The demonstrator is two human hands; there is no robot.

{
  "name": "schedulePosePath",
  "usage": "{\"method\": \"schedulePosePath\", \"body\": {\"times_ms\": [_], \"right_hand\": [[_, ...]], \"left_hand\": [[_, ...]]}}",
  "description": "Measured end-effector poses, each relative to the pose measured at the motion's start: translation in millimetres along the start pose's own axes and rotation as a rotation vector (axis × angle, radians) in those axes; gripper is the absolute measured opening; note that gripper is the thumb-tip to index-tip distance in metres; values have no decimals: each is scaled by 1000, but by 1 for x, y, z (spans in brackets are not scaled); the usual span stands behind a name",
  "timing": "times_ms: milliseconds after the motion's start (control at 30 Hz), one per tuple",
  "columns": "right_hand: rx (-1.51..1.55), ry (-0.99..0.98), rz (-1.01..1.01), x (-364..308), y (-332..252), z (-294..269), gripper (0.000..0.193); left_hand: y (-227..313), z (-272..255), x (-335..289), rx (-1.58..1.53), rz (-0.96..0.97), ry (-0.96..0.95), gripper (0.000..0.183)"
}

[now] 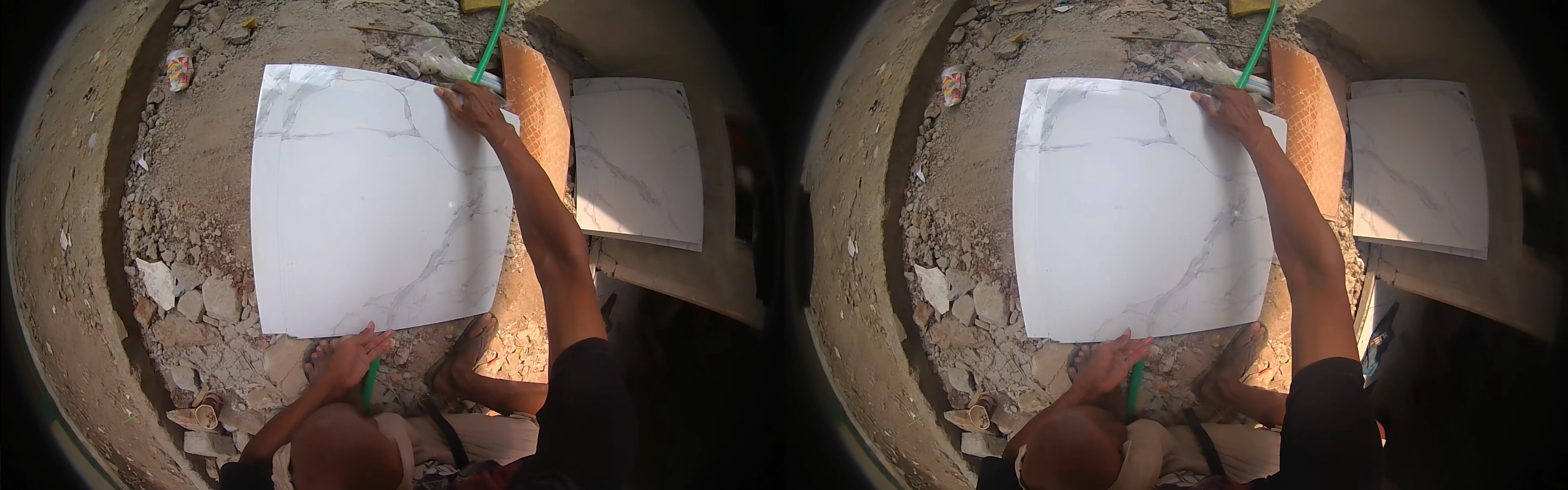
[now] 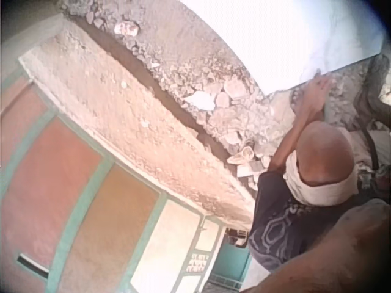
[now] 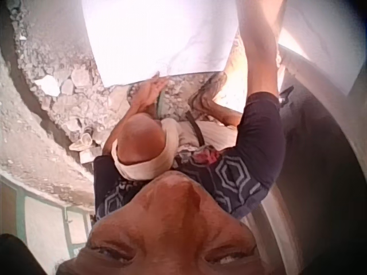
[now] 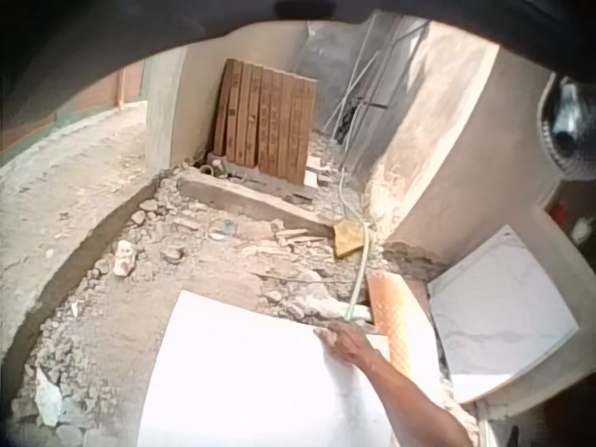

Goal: The person measures a white marble-patterned tile with a tape measure and marks it with a pencil. They then place a brown patterned tile on top to trace its outline and mark the white tile accordingly.

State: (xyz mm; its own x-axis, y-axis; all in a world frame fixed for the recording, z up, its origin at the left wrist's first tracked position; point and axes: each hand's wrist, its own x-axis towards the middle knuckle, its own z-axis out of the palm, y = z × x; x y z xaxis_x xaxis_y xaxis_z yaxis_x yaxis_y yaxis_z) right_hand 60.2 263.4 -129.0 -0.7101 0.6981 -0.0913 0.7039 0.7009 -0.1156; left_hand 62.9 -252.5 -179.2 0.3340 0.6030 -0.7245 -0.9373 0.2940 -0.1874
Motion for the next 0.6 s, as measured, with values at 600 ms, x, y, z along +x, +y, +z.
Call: {"method": "schedulePosePath", "body": {"times_ms": [600], "right_hand": [[-124, 59, 165, -3, -19, 23, 76]], "left_hand": [[1, 1, 3, 1, 43, 6, 54]]}}
